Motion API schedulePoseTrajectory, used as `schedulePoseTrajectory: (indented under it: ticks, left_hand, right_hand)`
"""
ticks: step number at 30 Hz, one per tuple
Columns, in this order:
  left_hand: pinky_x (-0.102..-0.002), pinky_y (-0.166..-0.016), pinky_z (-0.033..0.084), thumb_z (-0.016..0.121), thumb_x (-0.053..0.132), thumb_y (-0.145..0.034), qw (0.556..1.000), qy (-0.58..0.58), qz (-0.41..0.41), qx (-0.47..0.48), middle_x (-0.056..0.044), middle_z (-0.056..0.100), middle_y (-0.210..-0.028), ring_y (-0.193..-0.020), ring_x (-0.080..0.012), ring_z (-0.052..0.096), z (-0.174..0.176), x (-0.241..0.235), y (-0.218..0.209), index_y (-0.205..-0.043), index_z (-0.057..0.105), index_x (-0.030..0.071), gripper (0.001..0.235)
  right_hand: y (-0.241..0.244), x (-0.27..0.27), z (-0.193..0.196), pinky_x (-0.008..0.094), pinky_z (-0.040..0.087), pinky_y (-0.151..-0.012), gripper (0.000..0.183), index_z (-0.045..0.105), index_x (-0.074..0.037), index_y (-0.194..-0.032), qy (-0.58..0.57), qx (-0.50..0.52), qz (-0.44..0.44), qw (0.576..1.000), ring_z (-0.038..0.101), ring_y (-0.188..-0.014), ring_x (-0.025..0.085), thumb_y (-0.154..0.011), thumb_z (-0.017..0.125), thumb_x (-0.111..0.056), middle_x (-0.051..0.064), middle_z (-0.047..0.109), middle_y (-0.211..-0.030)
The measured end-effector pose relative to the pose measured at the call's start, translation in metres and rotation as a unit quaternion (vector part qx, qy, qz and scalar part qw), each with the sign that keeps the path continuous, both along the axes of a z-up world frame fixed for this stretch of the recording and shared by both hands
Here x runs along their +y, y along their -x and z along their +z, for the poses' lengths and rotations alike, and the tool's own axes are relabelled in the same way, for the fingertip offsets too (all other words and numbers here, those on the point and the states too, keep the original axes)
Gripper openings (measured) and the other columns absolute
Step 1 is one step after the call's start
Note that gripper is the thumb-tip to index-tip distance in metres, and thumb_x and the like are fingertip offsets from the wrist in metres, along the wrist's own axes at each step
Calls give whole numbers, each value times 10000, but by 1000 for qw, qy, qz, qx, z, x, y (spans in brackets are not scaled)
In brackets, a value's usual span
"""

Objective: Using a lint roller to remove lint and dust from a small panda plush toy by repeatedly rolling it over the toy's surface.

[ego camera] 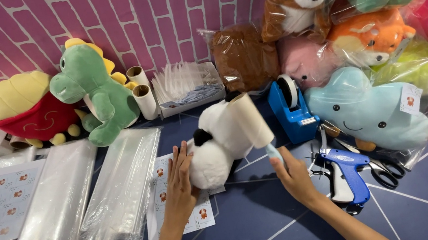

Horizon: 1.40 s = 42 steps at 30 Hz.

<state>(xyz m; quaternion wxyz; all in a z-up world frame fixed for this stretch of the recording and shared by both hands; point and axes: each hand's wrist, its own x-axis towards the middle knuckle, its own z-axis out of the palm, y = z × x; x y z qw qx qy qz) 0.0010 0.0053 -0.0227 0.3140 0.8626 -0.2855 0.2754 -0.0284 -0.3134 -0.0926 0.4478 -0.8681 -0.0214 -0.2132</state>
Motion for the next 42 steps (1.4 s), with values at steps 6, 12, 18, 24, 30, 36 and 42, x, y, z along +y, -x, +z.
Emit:
schedulePoseTrajectory:
  ticks: [6,12,18,24,30,36,42]
  left_hand:
    - [-479,-1217,205,677,-81,-736,1000,16,-3,17,-132,277,-1672,-1536,-325,226,16,-1,5,-1474,394,113,815]
    - [-478,-1214,205,713,-85,-684,1000,-4,21,11,-116,279,-1677,-1537,-326,227,-9,0,-5,-1465,400,111,864]
    - [-473,-1206,218,720,-81,-673,999,16,30,24,-104,289,-1673,-1534,-310,233,26,-7,9,-1500,368,124,922]
    - [-504,-1201,235,715,-35,-690,998,29,24,58,-120,287,-1667,-1531,-318,236,22,-1,6,-1516,371,116,907]
    - [-492,-1200,238,760,-17,-682,997,30,45,62,-85,306,-1663,-1527,-303,253,17,-3,4,-1563,336,143,990]
    - [-521,-1256,204,846,111,-768,997,4,17,73,-86,243,-1675,-1565,-317,187,6,6,-4,-1584,193,110,1046]
    - [-537,-1259,194,813,-39,-719,997,7,-9,72,-100,202,-1684,-1573,-341,144,7,10,-2,-1605,157,104,1112]
  right_hand:
    - [8,8,-5,296,509,-434,308,658,-196,-986,146,-32,35,988,627,-386,213,-972,585,-495,51,610,-439]
    - [5,7,27,322,460,-454,349,595,-161,-965,-34,17,-41,998,540,-397,177,-1082,406,-430,34,566,-442]
    - [9,14,11,415,520,-460,411,617,-167,-1260,214,-5,21,977,675,-468,324,-998,553,-477,126,606,-462]
    - [8,8,-9,305,543,-468,393,627,-165,-1102,185,-34,32,982,675,-442,235,-1009,498,-525,66,628,-459]
    - [5,6,19,356,463,-433,384,596,-125,-1128,126,42,-1,991,621,-406,257,-1056,440,-469,93,600,-438]
    - [16,17,23,366,341,-402,352,521,-136,-992,266,-83,152,948,504,-423,215,-1039,471,-481,15,504,-582]
    - [15,14,37,335,306,-423,377,521,-148,-982,124,63,27,990,421,-380,167,-1048,374,-488,-15,414,-511]
